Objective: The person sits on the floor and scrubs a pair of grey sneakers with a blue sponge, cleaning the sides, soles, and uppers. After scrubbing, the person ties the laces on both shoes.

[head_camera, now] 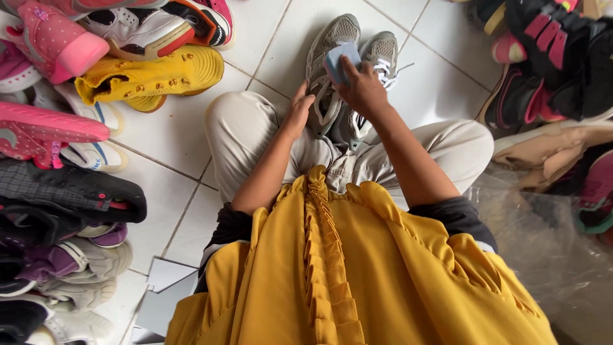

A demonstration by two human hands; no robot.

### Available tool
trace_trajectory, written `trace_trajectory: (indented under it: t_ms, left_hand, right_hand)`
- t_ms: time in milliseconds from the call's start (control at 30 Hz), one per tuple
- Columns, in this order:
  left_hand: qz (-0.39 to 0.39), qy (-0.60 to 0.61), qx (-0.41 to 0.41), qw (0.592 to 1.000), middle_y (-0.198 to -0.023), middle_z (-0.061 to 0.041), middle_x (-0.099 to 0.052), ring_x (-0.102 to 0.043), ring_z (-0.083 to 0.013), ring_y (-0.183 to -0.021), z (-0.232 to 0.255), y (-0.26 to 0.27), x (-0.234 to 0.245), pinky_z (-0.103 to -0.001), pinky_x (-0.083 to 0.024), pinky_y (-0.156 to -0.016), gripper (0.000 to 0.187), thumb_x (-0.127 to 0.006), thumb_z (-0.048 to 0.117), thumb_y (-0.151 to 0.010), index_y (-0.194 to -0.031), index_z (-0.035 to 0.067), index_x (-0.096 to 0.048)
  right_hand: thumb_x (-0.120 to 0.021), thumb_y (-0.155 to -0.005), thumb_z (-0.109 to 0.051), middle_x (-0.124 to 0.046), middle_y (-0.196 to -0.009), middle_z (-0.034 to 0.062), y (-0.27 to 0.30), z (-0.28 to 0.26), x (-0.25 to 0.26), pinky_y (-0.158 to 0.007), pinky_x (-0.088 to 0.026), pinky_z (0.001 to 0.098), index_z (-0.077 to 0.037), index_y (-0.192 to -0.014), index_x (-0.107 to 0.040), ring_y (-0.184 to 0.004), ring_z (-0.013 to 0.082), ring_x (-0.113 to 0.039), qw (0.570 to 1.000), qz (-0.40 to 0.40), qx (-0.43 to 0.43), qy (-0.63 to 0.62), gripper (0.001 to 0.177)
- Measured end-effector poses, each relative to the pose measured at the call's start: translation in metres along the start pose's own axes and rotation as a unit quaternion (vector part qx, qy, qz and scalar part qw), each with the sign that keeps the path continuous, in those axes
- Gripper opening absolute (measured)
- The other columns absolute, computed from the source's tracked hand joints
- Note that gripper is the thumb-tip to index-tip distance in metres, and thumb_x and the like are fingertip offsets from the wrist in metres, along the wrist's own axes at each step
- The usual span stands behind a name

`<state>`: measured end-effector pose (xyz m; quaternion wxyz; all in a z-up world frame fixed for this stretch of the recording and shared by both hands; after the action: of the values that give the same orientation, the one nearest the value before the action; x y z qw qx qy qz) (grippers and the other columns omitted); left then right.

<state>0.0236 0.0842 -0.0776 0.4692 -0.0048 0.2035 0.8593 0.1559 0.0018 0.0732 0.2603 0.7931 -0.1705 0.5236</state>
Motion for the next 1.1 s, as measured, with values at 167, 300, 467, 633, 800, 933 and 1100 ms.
trace_trajectory:
  t_ms: [167, 300, 467, 633, 800, 933, 1100]
  left_hand:
    - [-0.010, -0.044, 0.002, 0.999, -0.164, -0.031, -0.025, -0.019, -0.0496, -0.153, -0.016, -0.007, 0.005, -0.062, -0.023, -0.125, 0.062, -0.048, 0.029, -0.109, -0.163, 0.006, -0.030]
    - [-0.009, -0.037, 0.010, 0.999, -0.166, -0.025, -0.028, -0.021, -0.0471, -0.153, -0.021, -0.012, 0.006, -0.064, -0.022, -0.124, 0.055, -0.049, 0.028, -0.111, -0.163, 0.015, -0.037]
    - [0.000, -0.020, 0.022, 1.000, -0.166, -0.027, -0.026, -0.018, -0.0487, -0.153, -0.022, -0.016, 0.015, -0.067, -0.018, -0.123, 0.053, -0.047, 0.029, -0.111, -0.162, 0.014, -0.038]
    - [-0.010, -0.017, 0.024, 1.000, -0.165, -0.029, -0.025, -0.013, -0.0527, -0.152, -0.027, -0.022, 0.023, -0.072, -0.016, -0.121, 0.050, -0.045, 0.033, -0.113, -0.161, 0.019, -0.040]
    - [0.052, 0.063, 0.031, 0.996, -0.162, -0.017, -0.040, -0.037, -0.0266, -0.151, 0.004, -0.011, 0.024, -0.038, -0.030, -0.124, 0.069, -0.056, 0.039, -0.098, -0.154, 0.001, -0.040]
    - [0.068, 0.105, 0.017, 0.992, -0.162, -0.014, -0.040, -0.036, -0.0230, -0.151, -0.011, -0.015, 0.034, -0.037, -0.031, -0.124, 0.061, -0.048, 0.040, -0.102, -0.152, 0.004, -0.046]
    - [0.030, 0.068, -0.029, 0.997, -0.163, -0.027, -0.033, -0.028, -0.0420, -0.152, 0.001, -0.007, 0.021, -0.056, -0.020, -0.128, 0.062, -0.041, 0.044, -0.114, -0.159, 0.002, -0.036]
  right_hand:
    - [-0.068, -0.095, -0.030, -0.054, -0.124, 0.0303, 0.038, -0.024, 0.012, -0.073, -0.062, 0.0625, -0.020, -0.155, -0.046, -0.106, 0.0515, -0.064, 0.998, 0.017, -0.038, 0.045, 0.064]
    - [-0.078, -0.084, -0.037, -0.054, -0.117, 0.0248, 0.061, -0.024, -0.001, -0.059, -0.061, 0.0557, -0.026, -0.150, -0.052, -0.093, 0.0451, -0.067, 0.993, 0.078, 0.001, 0.090, 0.072]
    - [-0.081, -0.079, -0.035, -0.053, -0.116, 0.0253, 0.092, -0.037, -0.012, -0.058, -0.057, 0.0519, -0.028, -0.145, -0.057, -0.089, 0.0427, -0.065, 0.988, 0.096, 0.030, 0.117, 0.071]
    - [-0.077, -0.080, -0.035, -0.063, -0.111, 0.0229, 0.098, -0.033, 0.002, -0.063, -0.059, 0.0522, -0.030, -0.140, -0.064, -0.092, 0.0423, -0.070, 0.998, 0.009, 0.041, 0.047, 0.062]
    - [-0.056, -0.101, -0.055, -0.054, -0.132, 0.0234, 0.047, -0.039, 0.035, -0.059, -0.059, 0.0401, -0.037, -0.152, -0.047, -0.093, 0.0371, -0.063, 0.990, 0.038, 0.040, 0.126, 0.055]
    - [-0.049, -0.101, -0.040, -0.041, -0.144, 0.0269, 0.049, -0.054, -0.012, -0.072, -0.055, 0.0390, -0.036, -0.160, -0.031, -0.110, 0.0389, -0.055, 0.979, -0.141, -0.008, 0.147, 0.061]
    - [-0.071, -0.080, -0.039, -0.057, -0.106, 0.0197, 0.074, -0.053, -0.026, -0.057, -0.053, 0.0495, -0.032, -0.135, -0.062, -0.088, 0.0389, -0.064, 0.989, 0.020, 0.032, 0.146, 0.056]
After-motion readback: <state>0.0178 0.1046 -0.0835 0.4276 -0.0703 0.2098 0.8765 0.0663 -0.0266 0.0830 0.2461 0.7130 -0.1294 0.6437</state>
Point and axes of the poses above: each hand's wrist, its own y-axis away from the middle knuckle, its own x-axis out of the back of the hand, z = x × y, the point moved 9 cm from there along -y, towards the middle knuckle
